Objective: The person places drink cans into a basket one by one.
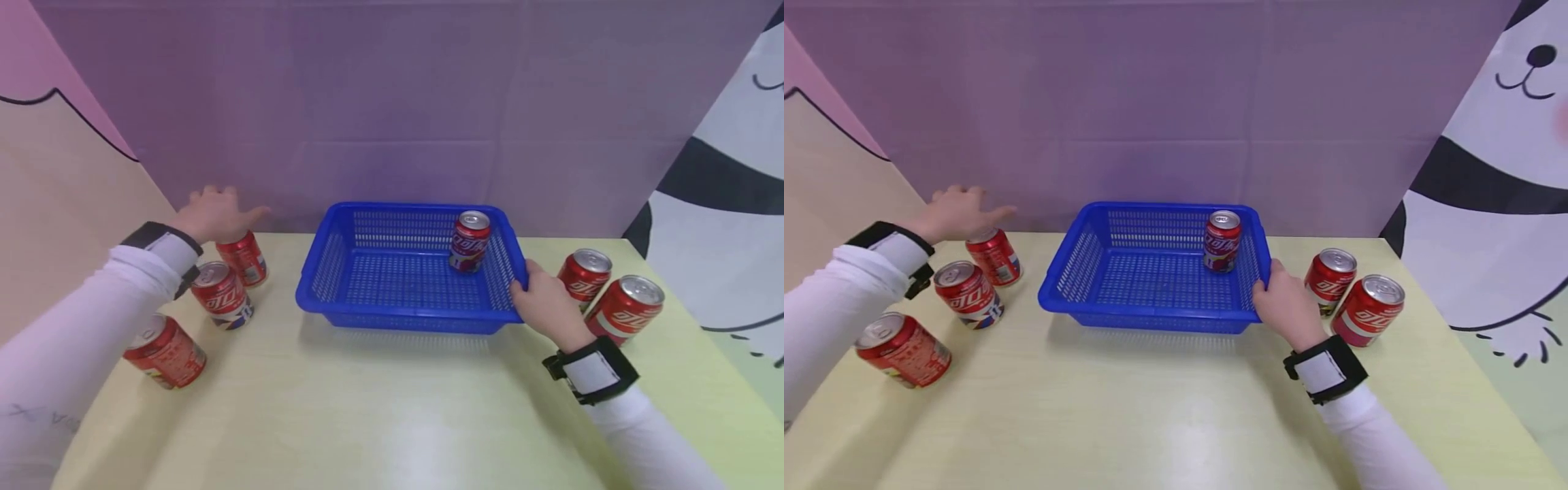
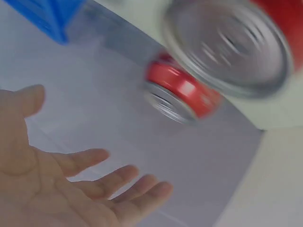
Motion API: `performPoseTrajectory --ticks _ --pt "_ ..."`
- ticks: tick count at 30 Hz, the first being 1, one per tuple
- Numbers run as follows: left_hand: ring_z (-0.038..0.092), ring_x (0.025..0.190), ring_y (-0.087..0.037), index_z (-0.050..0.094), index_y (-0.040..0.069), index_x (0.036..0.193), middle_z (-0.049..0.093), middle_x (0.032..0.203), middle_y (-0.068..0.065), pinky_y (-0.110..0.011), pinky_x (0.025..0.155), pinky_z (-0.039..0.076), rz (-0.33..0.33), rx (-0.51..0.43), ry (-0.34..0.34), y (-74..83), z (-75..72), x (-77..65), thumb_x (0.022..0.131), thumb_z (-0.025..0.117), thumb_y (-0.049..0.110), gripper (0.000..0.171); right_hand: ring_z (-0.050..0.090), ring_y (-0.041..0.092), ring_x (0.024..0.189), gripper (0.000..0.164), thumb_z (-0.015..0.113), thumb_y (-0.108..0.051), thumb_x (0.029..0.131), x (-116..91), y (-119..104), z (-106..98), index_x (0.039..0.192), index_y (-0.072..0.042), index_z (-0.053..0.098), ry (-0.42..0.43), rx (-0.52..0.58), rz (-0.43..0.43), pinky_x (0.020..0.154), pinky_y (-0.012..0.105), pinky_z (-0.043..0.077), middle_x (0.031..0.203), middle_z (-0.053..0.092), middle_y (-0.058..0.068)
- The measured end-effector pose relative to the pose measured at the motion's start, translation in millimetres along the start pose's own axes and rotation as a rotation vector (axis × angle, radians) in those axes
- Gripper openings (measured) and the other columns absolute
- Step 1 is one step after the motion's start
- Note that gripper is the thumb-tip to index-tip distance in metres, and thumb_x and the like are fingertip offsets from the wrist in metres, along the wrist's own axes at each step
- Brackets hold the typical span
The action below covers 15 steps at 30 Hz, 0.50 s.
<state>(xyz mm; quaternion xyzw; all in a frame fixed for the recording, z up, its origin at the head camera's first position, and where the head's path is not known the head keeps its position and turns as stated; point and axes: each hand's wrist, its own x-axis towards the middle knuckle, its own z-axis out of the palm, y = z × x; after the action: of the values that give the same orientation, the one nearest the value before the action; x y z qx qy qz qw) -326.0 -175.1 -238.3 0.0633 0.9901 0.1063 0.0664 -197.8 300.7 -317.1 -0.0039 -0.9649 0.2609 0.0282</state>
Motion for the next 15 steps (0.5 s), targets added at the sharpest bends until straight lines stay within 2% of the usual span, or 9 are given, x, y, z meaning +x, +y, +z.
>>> performPoseTrajectory --ticks 4,8,10,15 --pt "0.002 0.128 -0.069 0.003 -0.01 0.151 0.002 0.144 -0.049 -0.08 0.097 0.013 -0.054 -0.013 -0.043 -12.5 4.4 13.7 0.086 0.04 0.078 0.115 0.065 0.041 0.09 0.057 0.041 -0.02 0.102 0 0 0 0.145 0.015 0.027 -0.001 0.004 0.002 0.072 0.052 0.056 0.118 0.057 0.037" --pt "-0.005 0.125 -0.073 -0.009 0.006 0.155 -0.009 0.144 -0.05 -0.083 0.093 0.008 -0.07 -0.005 -0.13 -21.9 17.2 28.2 0.078 0.048 0.083 0.123 0.065 0.041 0.09 0.058 0.041 -0.02 0.102 0 2 -1 0.146 0.015 0.026 -0.003 0.009 0.004 0.072 0.051 0.056 0.119 0.057 0.037" --pt "-0.004 0.125 -0.074 -0.01 0.01 0.156 -0.011 0.143 -0.05 -0.084 0.092 0.011 -0.061 -0.014 -0.173 -25.9 22.2 33.7 0.075 0.051 0.084 0.125 0.065 0.042 0.091 0.058 0.041 -0.02 0.102 0 2 0 0.146 0.015 0.025 -0.005 0.009 0.003 0.073 0.052 0.056 0.119 0.056 0.037" --pt "-0.003 0.13 -0.069 -0.004 0.012 0.157 -0.009 0.144 -0.049 -0.083 0.091 0.017 -0.055 -0.04 -0.229 -29.8 25.9 42.3 0.073 0.063 0.078 0.126 0.066 0.04 0.089 0.057 0.041 -0.02 0.102 1 2 1 0.146 0.014 0.026 -0.001 0.015 -0.006 0.072 0.051 0.057 0.117 0.058 0.036"
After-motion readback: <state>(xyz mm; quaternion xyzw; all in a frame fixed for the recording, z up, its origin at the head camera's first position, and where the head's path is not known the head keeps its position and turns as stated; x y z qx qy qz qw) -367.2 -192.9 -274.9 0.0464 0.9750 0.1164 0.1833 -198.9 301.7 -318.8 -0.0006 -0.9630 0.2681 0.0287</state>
